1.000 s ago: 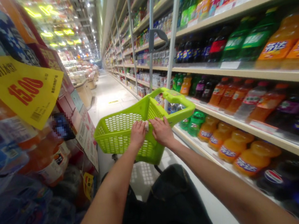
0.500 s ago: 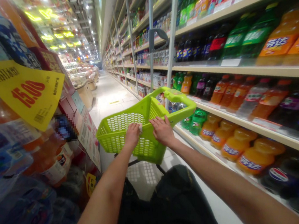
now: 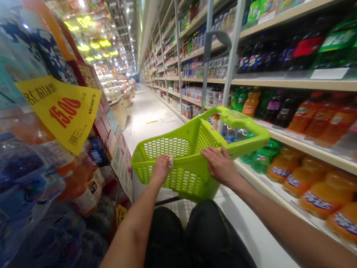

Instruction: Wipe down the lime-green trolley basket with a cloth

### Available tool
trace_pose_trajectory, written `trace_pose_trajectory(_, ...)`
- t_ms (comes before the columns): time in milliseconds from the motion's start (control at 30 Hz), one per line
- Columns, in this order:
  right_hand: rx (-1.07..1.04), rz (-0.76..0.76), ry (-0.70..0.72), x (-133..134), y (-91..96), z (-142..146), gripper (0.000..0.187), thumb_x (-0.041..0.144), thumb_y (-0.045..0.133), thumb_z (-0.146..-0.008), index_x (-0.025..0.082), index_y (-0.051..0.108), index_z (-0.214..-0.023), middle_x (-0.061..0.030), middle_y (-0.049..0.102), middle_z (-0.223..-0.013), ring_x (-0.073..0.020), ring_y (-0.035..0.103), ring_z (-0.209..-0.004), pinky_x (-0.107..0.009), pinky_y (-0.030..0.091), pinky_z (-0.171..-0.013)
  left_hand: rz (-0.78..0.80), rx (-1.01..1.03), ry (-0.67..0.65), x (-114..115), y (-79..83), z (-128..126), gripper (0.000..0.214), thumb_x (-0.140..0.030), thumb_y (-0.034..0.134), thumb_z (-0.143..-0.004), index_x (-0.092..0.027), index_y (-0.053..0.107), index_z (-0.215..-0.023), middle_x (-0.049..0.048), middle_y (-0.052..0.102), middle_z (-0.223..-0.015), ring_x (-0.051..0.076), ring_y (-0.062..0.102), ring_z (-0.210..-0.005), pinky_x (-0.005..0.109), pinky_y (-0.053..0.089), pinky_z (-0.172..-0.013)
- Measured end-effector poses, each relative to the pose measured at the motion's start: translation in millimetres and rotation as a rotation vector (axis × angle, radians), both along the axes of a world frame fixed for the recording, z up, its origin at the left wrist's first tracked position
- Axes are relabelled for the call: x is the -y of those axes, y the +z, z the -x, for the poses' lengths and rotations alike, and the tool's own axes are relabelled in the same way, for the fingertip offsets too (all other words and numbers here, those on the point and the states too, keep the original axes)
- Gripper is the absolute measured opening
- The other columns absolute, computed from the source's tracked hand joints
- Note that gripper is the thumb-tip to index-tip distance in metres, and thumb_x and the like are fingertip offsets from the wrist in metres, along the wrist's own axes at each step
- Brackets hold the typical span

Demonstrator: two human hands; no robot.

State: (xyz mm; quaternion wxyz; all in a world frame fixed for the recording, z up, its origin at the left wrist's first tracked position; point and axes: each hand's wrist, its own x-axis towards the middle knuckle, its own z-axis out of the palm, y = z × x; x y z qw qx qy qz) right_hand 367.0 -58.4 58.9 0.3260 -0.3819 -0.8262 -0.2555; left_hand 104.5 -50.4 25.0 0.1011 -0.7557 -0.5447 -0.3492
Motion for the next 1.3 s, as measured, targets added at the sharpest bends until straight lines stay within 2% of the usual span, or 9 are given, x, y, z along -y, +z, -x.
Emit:
trace_pose_trajectory(300,-0.009,-0.038,-0.004,-7,-0.3,-2,0.042,0.011,0.043,-0.076,0.015,0.055,-0.117,-0.0076,0.062,-0.116,-0.0235,0.050,-0.112,-0.044,0.021,-0.104,-0.076,-0.069,-0.120,-13,5.9,-27,0.026,-0.015,0.043,-0.086,-0.018,0.058,-0.108,0.0099,0.061,-0.108,0.019,0.051,-0.109,0.043,0.041,-0.097)
trace_pose_trajectory(400,0.026,-0.032,0.003,-10,-0.3,-6,0.041,0.012,0.043,-0.077,0.015,0.056,-0.115,-0.0074,0.061,-0.118,-0.0234,0.049,-0.113,-0.044,0.021,-0.104,-0.025,-0.041,-0.062,-10,3.4,-13,0.025,-0.015,0.044,-0.086,-0.017,0.059,-0.106,0.0099,0.061,-0.109,0.019,0.052,-0.108,0.042,0.043,-0.095)
trace_pose_trajectory(600,0.012,-0.039,-0.011,-11,-1.6,-3,0.039,0.013,0.043,-0.078,0.015,0.057,-0.114,-0.0090,0.061,-0.117,-0.0239,0.050,-0.113,-0.045,0.020,-0.104,0.023,0.033,0.081,0,2.7,36,0.023,-0.017,0.040,-0.088,-0.014,0.060,-0.099,0.0117,0.061,-0.101,0.020,0.054,-0.100,0.042,0.045,-0.090)
trace_pose_trajectory(667,-0.027,-0.019,-0.061,-9,0.7,10,0.040,0.015,0.044,-0.078,0.014,0.056,-0.116,-0.0107,0.061,-0.116,-0.0257,0.049,-0.113,-0.048,0.019,-0.104,0.025,0.039,0.086,-2,3.4,34,0.024,-0.017,0.039,-0.088,-0.015,0.060,-0.099,0.0116,0.061,-0.101,0.020,0.053,-0.101,0.043,0.045,-0.090)
trace_pose_trajectory(733,-0.036,0.024,-0.087,-9,3.7,28,0.040,0.017,0.044,-0.078,0.013,0.055,-0.117,-0.0116,0.061,-0.117,-0.0271,0.048,-0.113,-0.050,0.018,-0.104,0.032,0.029,0.053,-8,3.9,20,0.024,-0.017,0.041,-0.087,-0.017,0.059,-0.103,0.0102,0.061,-0.104,0.019,0.052,-0.104,0.042,0.044,-0.092)
trace_pose_trajectory(833,0.014,0.105,-0.049,-13,5.8,51,0.037,0.019,0.044,-0.079,0.014,0.057,-0.113,-0.0105,0.062,-0.113,-0.0267,0.049,-0.110,-0.050,0.018,-0.103,0.079,-0.007,-0.064,-19,6.0,-5,0.028,-0.017,0.043,-0.085,-0.021,0.055,-0.110,0.0087,0.060,-0.109,0.019,0.052,-0.104,0.042,0.043,-0.094)
trace_pose_trajectory(900,0.040,0.134,-0.022,-19,4.4,57,0.035,0.019,0.044,-0.079,0.015,0.059,-0.110,-0.0097,0.065,-0.108,-0.0255,0.052,-0.106,-0.049,0.019,-0.102,0.121,-0.020,-0.115,-25,8.5,-11,0.029,-0.018,0.044,-0.084,-0.021,0.054,-0.112,0.0090,0.059,-0.109,0.019,0.053,-0.101,0.042,0.043,-0.092)
trace_pose_trajectory(1133,0.071,0.120,0.045,-36,-2.0,47,0.035,0.019,0.045,-0.077,0.015,0.059,-0.109,-0.0098,0.065,-0.108,-0.0231,0.053,-0.102,-0.042,0.022,-0.099,0.216,-0.006,-0.067,-29,13.1,23,0.027,-0.018,0.048,-0.082,-0.019,0.055,-0.108,0.0078,0.060,-0.101,0.018,0.054,-0.092,0.038,0.046,-0.086)
trace_pose_trajectory(1300,0.071,0.115,0.073,-43,-2.5,44,0.035,0.022,0.047,-0.077,0.013,0.059,-0.109,-0.0102,0.065,-0.107,-0.0228,0.054,-0.101,-0.040,0.022,-0.099,0.246,0.001,-0.018,-35,8.8,17,0.025,-0.016,0.049,-0.081,-0.019,0.056,-0.106,0.0084,0.059,-0.100,0.019,0.052,-0.093,0.036,0.045,-0.083)
